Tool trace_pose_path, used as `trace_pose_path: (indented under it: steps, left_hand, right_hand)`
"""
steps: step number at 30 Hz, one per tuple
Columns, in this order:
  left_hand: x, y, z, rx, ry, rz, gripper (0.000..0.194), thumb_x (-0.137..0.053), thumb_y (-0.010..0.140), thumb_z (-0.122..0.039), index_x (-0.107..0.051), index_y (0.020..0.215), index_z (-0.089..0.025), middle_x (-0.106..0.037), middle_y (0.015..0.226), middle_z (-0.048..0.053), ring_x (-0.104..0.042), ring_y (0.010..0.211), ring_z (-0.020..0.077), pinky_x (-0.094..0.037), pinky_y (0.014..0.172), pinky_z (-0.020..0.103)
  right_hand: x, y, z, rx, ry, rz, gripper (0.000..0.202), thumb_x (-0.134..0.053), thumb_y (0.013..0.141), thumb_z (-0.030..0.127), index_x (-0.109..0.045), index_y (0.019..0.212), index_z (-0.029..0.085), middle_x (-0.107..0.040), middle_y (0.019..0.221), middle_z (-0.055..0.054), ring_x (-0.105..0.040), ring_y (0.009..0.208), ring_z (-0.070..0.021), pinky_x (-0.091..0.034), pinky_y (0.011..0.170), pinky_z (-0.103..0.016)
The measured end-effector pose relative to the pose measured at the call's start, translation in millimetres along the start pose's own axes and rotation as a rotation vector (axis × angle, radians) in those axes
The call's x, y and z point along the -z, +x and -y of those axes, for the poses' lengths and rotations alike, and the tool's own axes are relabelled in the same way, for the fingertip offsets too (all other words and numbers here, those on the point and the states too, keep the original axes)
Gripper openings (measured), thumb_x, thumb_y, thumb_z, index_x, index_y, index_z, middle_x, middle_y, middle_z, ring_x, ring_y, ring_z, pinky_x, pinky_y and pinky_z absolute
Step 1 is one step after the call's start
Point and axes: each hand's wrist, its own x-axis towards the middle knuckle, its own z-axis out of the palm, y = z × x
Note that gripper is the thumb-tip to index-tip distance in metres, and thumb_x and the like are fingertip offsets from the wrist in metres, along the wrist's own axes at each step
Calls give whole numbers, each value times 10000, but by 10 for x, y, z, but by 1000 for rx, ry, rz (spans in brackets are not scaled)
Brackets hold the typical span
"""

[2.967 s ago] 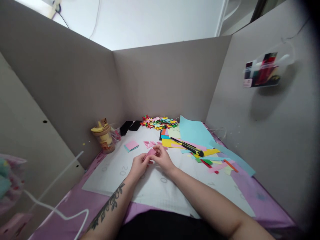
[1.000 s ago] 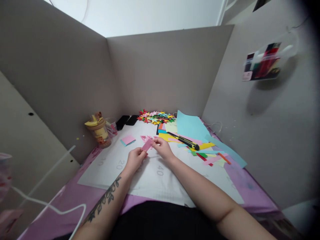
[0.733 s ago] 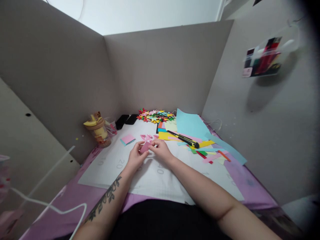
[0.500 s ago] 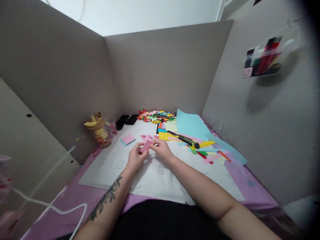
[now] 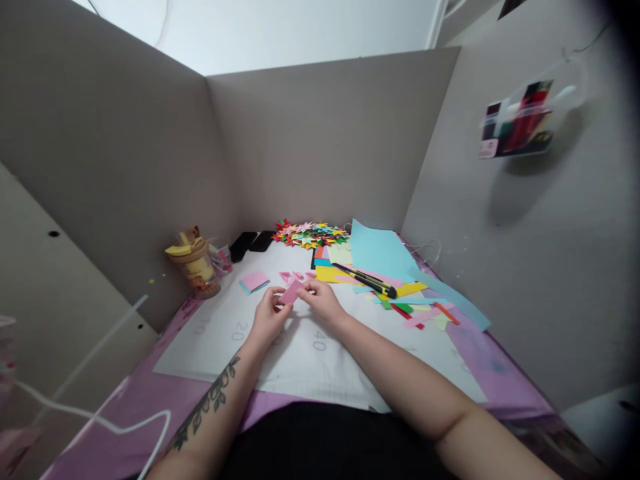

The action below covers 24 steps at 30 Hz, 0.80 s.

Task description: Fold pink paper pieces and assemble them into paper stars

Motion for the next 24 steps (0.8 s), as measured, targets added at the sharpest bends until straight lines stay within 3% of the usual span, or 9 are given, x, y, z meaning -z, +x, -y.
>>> trace_pose_path:
  steps: [7,12,17,19,24]
  left_hand:
    - [-12,-28,-46,-18,-33,-16,295,-591,716,-299,-482,960,-175,-586,625,-40,-511,509,84,-362,487,177]
    - [-25,-34,-92,-54,17,-70,253,-608,672,-270,-496,880,-182,-580,615,-49,-561,585,112,-397,564,201]
    - [-5,-44,-13,-89,153,-107,229,-575,685,-246,-515,899,-193,-597,646,-44,-566,609,121,-414,615,225]
    - [6,-45,22,-111,191,-131,215,-560,701,-242,-519,907,-195,-602,677,-37,-566,631,123,-422,640,233]
    - [5,-42,48,-146,236,-142,203,-549,721,-233,-524,918,-195,-615,792,-11,-575,690,131,-434,660,244]
  right_hand:
    - [-100,-51,15,-89,86,76,135,-611,669,243,-674,735,144,-626,691,-4,-528,632,-134,-388,598,-243]
    - [49,104,-80,-120,163,-4,205,-618,661,324,-582,566,145,-515,524,38,-438,522,-94,-333,539,-225]
    - [288,229,-108,-140,218,-180,221,-627,646,378,-584,647,161,-508,540,42,-410,496,-90,-316,512,-224]
    - [336,225,-55,-71,204,-157,229,-644,654,381,-580,674,162,-523,584,33,-433,529,-96,-333,532,-226]
    - [294,133,118,91,120,82,185,-588,748,360,-587,788,180,-554,754,-3,-498,668,-124,-401,630,-245]
